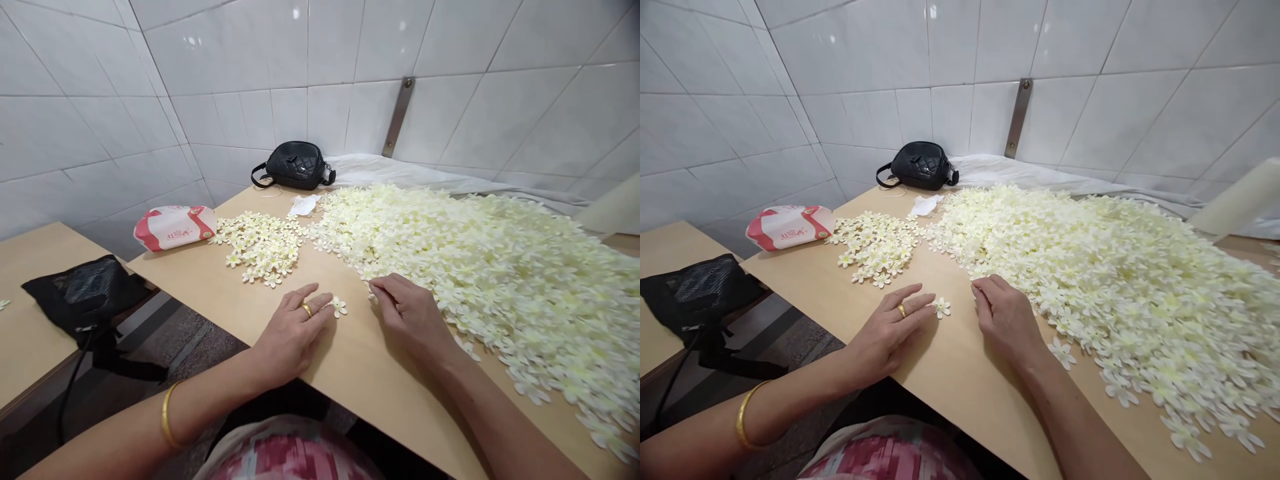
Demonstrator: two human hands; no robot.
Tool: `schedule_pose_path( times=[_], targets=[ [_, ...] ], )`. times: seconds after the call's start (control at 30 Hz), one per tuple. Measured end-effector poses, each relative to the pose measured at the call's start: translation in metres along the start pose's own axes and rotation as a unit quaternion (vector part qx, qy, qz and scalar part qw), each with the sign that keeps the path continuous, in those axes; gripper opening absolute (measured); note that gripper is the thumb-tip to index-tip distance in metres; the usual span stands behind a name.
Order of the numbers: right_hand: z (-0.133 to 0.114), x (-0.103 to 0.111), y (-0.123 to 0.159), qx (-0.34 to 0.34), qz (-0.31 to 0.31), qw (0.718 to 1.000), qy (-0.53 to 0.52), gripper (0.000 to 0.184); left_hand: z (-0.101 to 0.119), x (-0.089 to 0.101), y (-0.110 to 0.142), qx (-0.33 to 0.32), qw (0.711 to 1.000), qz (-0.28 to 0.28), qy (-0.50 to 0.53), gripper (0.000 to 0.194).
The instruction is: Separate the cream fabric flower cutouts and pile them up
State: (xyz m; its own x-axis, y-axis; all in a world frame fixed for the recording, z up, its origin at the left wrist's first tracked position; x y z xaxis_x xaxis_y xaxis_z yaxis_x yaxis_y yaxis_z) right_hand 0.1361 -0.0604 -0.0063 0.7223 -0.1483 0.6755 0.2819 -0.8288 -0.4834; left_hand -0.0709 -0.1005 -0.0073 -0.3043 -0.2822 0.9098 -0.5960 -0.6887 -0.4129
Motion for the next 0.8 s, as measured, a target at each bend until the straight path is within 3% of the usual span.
schedule_pose_path(
  times=[0.3,0.5,0.8],
  targets=[
    [-0.022,-0.006,0.004,0.052,-0.043,0.995,-0.073,0.025,0.009,-0.006,-0.007,-0.036,0.998,-0.053,-0.016,0.043],
    [-0.038,-0.015,0.008,0.098,-0.089,0.981,-0.139,0.042,0.01,-0.003,-0.015,-0.049,0.998,-0.04,-0.008,0.022],
    [-0.033,-0.02,0.01,0.07,-0.096,0.987,-0.107,0.042,0.01,-0.009,-0.021,-0.062,0.997,-0.034,0.008,0.017]
  ],
)
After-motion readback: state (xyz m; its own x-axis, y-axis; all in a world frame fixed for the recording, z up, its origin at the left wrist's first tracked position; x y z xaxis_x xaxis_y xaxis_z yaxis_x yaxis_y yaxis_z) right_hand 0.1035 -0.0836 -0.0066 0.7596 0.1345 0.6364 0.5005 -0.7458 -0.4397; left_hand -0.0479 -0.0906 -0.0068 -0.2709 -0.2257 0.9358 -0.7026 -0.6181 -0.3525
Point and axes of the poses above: each hand's wrist, its own y-axis away from the middle knuckle, its own x-axis out of the back of the hand, z = x × y, the point moved 1 cm from there along -y, towards the middle knuckle, and after that the axes turned 8 degrees about -y, right-handed, at the moved point
